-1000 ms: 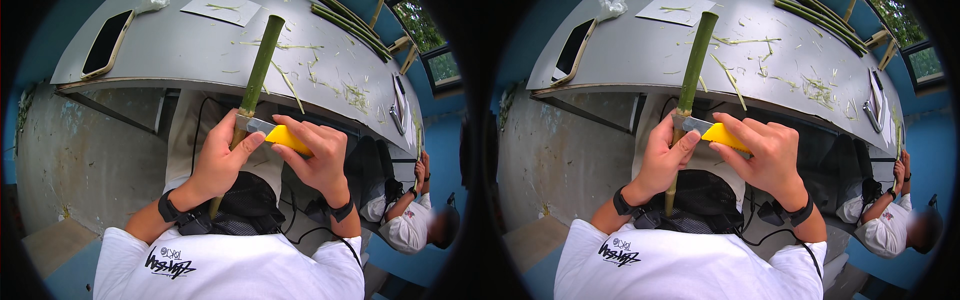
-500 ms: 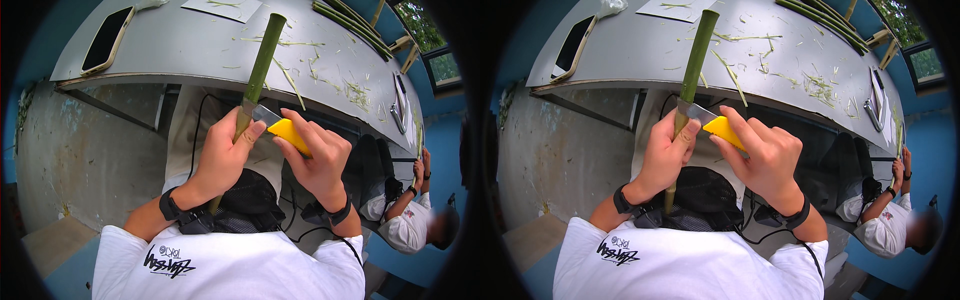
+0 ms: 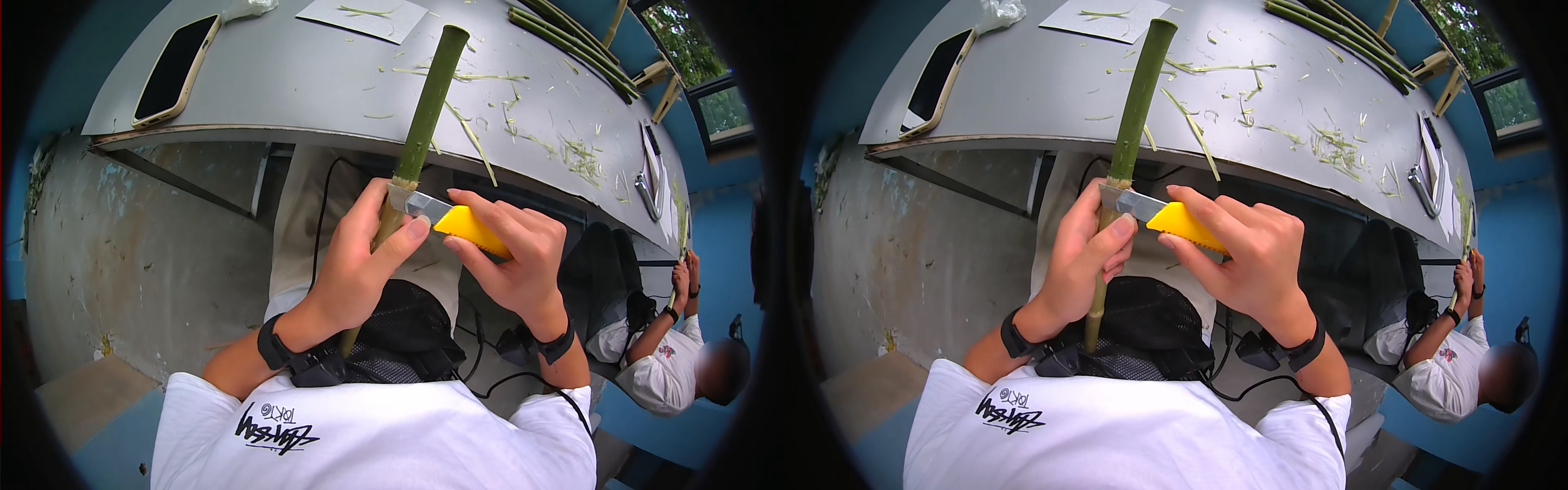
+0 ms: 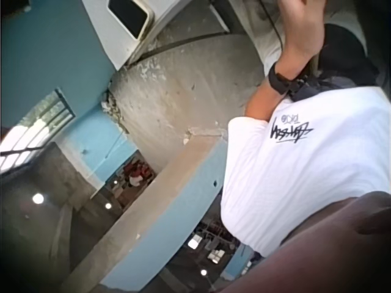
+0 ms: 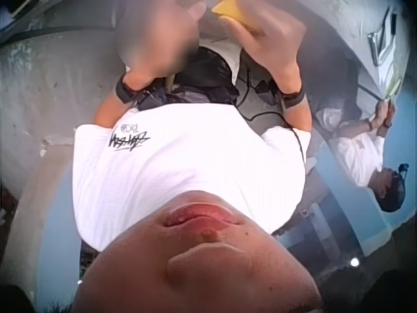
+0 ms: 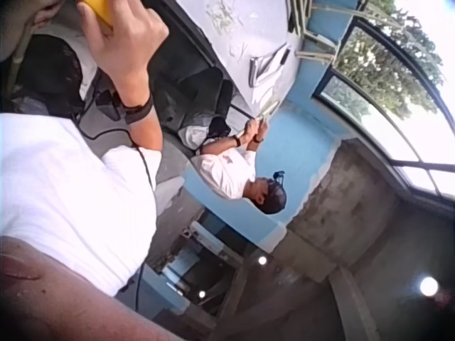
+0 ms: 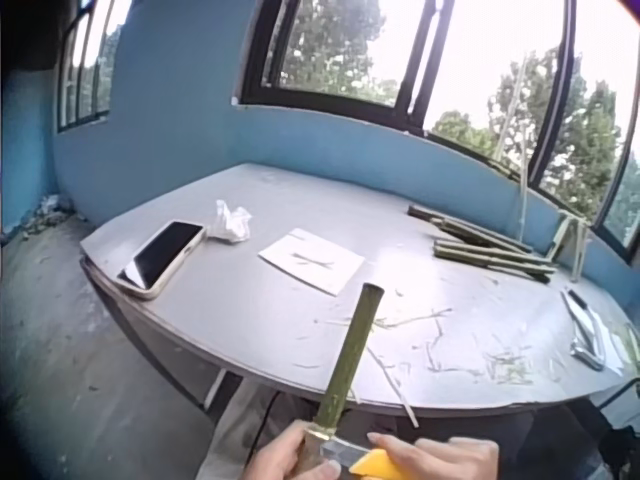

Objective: The recorder uses a utility knife to strip thin layers off a green bamboo pole while seated at a table.

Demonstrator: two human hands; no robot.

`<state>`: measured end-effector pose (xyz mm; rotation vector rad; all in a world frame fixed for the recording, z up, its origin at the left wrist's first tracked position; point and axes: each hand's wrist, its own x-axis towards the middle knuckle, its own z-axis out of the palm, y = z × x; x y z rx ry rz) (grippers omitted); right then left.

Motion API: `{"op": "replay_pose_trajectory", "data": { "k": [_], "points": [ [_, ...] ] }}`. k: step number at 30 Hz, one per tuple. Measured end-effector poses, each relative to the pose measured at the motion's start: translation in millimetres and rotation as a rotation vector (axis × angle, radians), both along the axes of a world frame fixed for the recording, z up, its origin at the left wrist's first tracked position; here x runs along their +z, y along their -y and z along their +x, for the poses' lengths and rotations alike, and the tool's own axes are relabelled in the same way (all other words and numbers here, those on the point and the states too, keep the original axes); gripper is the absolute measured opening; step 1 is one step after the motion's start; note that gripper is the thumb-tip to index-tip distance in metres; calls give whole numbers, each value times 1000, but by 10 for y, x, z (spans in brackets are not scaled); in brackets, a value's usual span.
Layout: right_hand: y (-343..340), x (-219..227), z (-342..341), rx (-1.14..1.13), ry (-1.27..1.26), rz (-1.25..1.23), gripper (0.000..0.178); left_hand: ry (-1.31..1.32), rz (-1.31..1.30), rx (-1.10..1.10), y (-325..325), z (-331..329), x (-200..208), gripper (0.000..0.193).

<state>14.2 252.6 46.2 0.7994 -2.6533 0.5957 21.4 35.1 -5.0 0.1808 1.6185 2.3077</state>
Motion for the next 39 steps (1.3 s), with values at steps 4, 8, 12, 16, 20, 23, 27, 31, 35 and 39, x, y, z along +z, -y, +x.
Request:
{"op": "replay_pose_trajectory", "data": {
  "k": [4, 8, 12, 16, 20, 23, 27, 31, 35, 39],
  "points": [
    [-3, -7, -8, -7, 6, -2, 47, -12, -19, 19, -19, -5, 14, 30],
    [2, -4, -4, -5, 30, 8, 48, -24, -29, 34, -18, -1, -4, 30],
    [-5, -116, -37, 27, -61, -46, 48, -40, -68, 41, -17, 6, -29, 31],
    [10, -75, -26, 18, -62, -9, 48, -81, -108, 75, -45, 19, -61, 35],
    [52, -22, 24, -11, -73, 55, 48, -122, -137, 130, -66, 39, -76, 36],
    [60, -18, 31, -22, -100, 68, 48, -112, -178, 137, -62, 32, -75, 37],
    [110, -54, 34, -68, -148, 33, 46, -68, -157, 121, -57, -28, -75, 39],
    [147, -86, 29, -98, -201, 50, 45, -4, -126, 106, -35, -56, -41, 41],
    [127, -77, 48, -103, -140, 44, 49, -36, -132, 133, -59, -51, -63, 42],
    [134, 17, 80, -124, -92, 119, 50, 0, -125, 111, -46, -58, -10, 43]
  ]
}}
